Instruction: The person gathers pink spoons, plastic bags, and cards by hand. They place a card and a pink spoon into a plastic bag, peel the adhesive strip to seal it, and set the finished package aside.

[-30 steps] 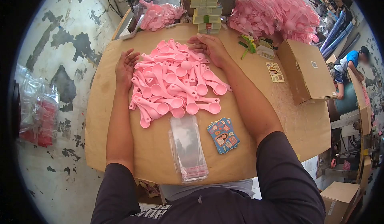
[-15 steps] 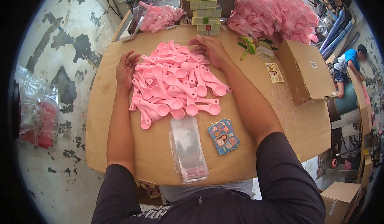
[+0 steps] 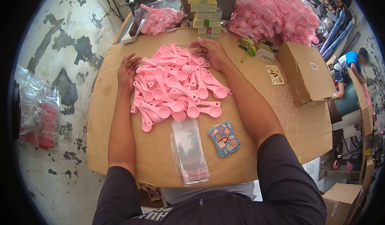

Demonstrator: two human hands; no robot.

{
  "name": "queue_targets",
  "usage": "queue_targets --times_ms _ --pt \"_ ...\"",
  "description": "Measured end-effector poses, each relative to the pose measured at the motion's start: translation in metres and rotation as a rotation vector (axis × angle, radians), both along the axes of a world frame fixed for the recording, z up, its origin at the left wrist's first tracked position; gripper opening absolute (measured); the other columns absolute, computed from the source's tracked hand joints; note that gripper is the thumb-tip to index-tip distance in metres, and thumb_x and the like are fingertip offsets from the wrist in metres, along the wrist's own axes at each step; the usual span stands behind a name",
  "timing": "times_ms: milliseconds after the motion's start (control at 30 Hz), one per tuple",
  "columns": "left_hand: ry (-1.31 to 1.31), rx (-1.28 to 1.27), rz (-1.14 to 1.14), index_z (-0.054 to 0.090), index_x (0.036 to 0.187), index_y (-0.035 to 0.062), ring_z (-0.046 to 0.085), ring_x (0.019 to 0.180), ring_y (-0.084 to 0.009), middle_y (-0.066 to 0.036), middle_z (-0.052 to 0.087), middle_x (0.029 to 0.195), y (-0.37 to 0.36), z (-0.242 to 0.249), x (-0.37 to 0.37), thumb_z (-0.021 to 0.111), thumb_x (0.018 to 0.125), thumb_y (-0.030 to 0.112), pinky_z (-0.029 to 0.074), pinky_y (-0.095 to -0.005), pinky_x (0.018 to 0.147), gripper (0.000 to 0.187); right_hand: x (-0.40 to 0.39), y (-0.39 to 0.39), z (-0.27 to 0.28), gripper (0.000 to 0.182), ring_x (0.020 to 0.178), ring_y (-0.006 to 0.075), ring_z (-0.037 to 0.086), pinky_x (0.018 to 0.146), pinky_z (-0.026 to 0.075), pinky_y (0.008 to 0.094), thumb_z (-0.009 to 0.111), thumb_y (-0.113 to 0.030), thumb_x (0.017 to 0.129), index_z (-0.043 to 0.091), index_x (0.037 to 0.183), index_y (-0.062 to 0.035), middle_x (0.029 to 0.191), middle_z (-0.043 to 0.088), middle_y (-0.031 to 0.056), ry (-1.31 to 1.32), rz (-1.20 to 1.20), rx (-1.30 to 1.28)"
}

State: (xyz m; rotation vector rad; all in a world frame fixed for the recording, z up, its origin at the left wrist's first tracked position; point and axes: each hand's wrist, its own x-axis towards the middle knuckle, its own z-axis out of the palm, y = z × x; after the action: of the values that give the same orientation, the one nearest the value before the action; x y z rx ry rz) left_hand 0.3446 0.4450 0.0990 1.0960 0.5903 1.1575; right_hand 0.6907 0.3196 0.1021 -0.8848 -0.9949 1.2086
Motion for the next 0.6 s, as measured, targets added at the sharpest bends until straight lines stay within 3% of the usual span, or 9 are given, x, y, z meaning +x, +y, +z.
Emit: queue_targets --times_ms 600 --pt "0.009 0.012 0.006 0.056 0.129 -0.0023 0.065 0.094 -0.0159 -0.016 0.07 0.109 -0.0027 0.0014 0.0008 0.05 0.105 0.041 0.051 -0.0272 0.085 0.05 0.0008 0.0003 -0.0006 0.04 0.091 0.0153 0.067 0.086 0.055 0.0288 0.053 -0.032 0.105 0.063 0.122 0.0029 0.119 0.069 0.0137 0.007 0.006 -0.002"
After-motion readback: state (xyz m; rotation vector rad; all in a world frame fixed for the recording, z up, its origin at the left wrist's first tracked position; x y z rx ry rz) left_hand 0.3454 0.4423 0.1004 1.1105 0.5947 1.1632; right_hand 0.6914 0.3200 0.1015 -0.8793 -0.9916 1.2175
